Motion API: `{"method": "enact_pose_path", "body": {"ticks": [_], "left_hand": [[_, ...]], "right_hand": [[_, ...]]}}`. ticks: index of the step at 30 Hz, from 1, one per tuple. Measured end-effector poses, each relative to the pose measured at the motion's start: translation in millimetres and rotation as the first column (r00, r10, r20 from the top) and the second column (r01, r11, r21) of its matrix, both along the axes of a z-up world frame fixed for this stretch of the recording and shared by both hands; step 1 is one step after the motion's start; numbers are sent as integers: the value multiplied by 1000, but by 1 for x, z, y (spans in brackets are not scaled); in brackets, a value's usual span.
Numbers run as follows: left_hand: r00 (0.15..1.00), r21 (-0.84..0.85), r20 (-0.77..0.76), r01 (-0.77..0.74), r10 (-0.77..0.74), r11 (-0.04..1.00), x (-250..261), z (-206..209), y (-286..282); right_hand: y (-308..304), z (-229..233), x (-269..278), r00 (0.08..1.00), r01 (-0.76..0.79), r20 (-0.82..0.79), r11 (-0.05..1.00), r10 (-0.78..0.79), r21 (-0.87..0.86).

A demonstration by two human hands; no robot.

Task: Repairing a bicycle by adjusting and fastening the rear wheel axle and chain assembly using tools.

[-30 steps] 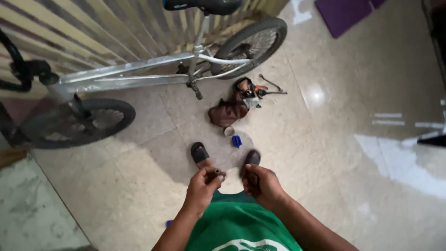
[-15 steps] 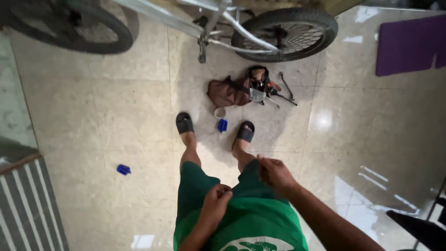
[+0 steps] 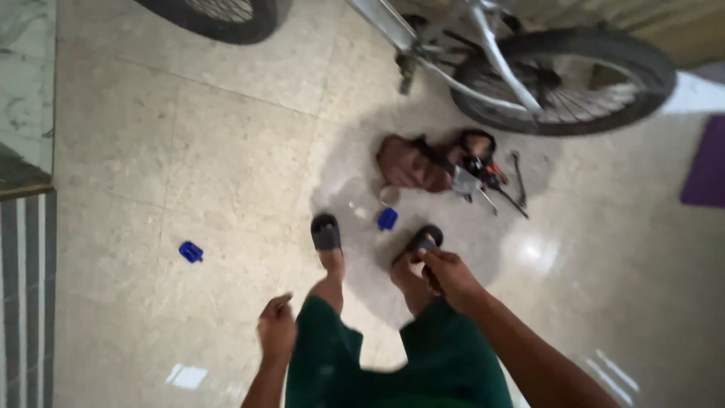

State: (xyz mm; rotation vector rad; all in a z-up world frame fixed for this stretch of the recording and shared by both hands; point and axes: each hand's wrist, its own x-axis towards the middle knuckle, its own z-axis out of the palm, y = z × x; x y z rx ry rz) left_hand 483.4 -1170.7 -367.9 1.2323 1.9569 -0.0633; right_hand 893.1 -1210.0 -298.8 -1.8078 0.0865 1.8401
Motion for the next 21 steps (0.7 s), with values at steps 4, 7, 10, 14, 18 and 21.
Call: {"method": "enact_pose_path", "body": {"ticks": [4, 7, 10, 14, 18, 21], "left_hand": [[914, -148, -343, 177, -218, 973, -132, -124, 0], [887, -227, -451, -7, -99, 974, -194, -210, 19], [827, -261, -538, 19, -162, 965, -254, -285, 29], [765, -265, -626, -27, -151, 964, -312, -351, 68], [766, -197, -639, -78, -67, 977, -338, -417, 106], [785, -129, -612, 27, -101, 991, -368, -460, 102]], "right_hand": [[23, -90, -17, 971, 200, -130, 980, -199, -11], [51, -160, -19, 965, 235, -133, 970, -227, 54], [69, -231, -20, 980, 174, -119, 981, -163, 90], [94, -302, -5, 979, -177, 119, 979, 165, 103], [111, -357, 28, 821, -543, 245, 838, 516, 51], [119, -390, 69, 574, -807, 275, 590, 771, 30]]}}
